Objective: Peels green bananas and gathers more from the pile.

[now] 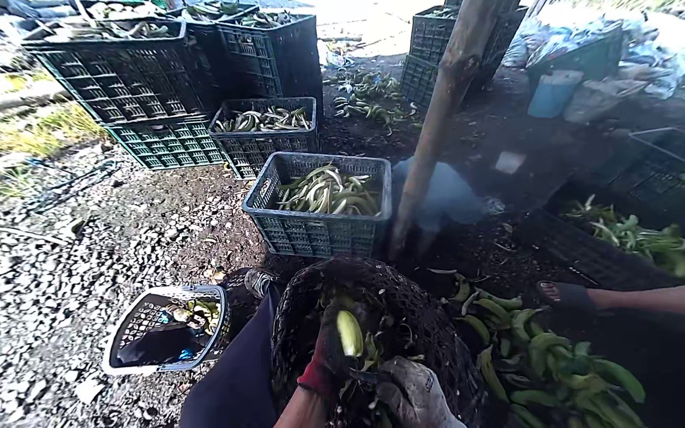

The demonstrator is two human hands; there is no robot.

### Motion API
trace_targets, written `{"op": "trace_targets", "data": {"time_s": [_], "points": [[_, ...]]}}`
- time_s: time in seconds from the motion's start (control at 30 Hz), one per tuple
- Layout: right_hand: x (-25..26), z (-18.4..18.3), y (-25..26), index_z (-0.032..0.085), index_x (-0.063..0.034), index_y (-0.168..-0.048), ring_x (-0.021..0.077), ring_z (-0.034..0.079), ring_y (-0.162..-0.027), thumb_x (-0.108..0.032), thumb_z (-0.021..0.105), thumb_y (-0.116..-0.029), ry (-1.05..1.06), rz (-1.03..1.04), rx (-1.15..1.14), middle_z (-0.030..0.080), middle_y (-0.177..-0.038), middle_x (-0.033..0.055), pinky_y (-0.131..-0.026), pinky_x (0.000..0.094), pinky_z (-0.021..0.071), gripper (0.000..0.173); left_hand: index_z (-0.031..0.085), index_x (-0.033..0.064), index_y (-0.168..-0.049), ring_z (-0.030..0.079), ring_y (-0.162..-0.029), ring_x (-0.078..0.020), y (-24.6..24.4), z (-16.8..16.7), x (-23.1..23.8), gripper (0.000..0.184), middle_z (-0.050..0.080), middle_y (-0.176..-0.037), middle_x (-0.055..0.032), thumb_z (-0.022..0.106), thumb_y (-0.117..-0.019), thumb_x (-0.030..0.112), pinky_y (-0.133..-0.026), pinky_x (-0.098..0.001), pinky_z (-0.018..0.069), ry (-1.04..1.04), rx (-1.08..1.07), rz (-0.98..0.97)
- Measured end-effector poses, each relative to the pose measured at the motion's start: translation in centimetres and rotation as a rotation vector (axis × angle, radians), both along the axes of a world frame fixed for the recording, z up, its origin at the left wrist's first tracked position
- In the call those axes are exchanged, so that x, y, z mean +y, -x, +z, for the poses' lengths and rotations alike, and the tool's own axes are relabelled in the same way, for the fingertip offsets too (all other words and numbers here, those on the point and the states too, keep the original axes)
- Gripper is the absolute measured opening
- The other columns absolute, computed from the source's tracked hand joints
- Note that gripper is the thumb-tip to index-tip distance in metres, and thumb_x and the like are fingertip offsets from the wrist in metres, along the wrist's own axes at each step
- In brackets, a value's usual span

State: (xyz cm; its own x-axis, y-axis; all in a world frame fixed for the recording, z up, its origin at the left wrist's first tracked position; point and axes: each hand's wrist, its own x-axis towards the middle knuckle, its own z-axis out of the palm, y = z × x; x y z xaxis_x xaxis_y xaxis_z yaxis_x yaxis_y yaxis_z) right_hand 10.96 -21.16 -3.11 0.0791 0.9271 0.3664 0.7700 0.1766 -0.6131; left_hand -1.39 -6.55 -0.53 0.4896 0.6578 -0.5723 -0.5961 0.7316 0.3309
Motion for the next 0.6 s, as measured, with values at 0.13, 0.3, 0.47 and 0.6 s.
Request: {"op": "trace_targets", "data": {"time_s": [0.13,0.3,0.47,0.6], "points": [[0.7,-1.1,0.4,0.076,-0.0081,-0.095,0.0188,0.073,-0.079,-0.054,0.039,-0.1051,-0.08,-0.066,-0.069,0.074,-0.084,0.0082,-0.071,0.0363,0.0603,0.06,0.056,0.0116,-0.104,0.07,-0.07,-0.0124,-0.4,1.0,-0.8,0.042,0.068,-0.08,-0.0046,0.025,-0.111,0.039,-0.061,-0.025,0.0595,0.045,-0.099,0.028],[1.3,0.1,-0.5,0.075,-0.0004,-0.105,0.0277,0.075,-0.088,-0.043,0.043,-0.105,0.247,-0.065,0.099,0.075,-0.094,0.0157,-0.079,0.0497,0.0592,0.053,0.056,0.0116,-0.1,0.067,-0.069,-0.0169,-0.5,1.3,-2.4,0.044,0.064,-0.077,-0.0047,0.026,-0.11,0.042,-0.063,-0.0329,0.0589,0.064,-0.055,-0.081],[1.2,1.1,-0.6,0.074,-0.0014,-0.097,0.0217,0.072,-0.079,-0.042,0.045,-0.1035,0.203,-0.153,0.171,0.073,-0.083,0.0123,-0.073,0.0451,0.0582,0.05,0.058,0.0068,-0.112,0.072,-0.084,-0.0208,-0.1,2.6,-2.8,0.052,0.071,-0.092,-0.0097,0.022,-0.1112,0.044,-0.073,-0.0365,0.0624,-0.17,-0.044,-0.115],[0.3,1.6,-0.5,0.075,-0.0076,-0.092,0.0204,0.074,-0.074,-0.049,0.041,-0.1044,0.04,-0.086,-0.11,0.075,-0.082,0.0082,-0.065,0.0406,0.0608,0.055,0.057,0.007,-0.112,0.07,-0.081,-0.0143,-0.2,0.8,-2.0,0.054,0.07,-0.09,-0.0055,0.015,-0.1114,0.041,-0.071,-0.0301,0.0597,-0.103,0.022,0.031]]}}
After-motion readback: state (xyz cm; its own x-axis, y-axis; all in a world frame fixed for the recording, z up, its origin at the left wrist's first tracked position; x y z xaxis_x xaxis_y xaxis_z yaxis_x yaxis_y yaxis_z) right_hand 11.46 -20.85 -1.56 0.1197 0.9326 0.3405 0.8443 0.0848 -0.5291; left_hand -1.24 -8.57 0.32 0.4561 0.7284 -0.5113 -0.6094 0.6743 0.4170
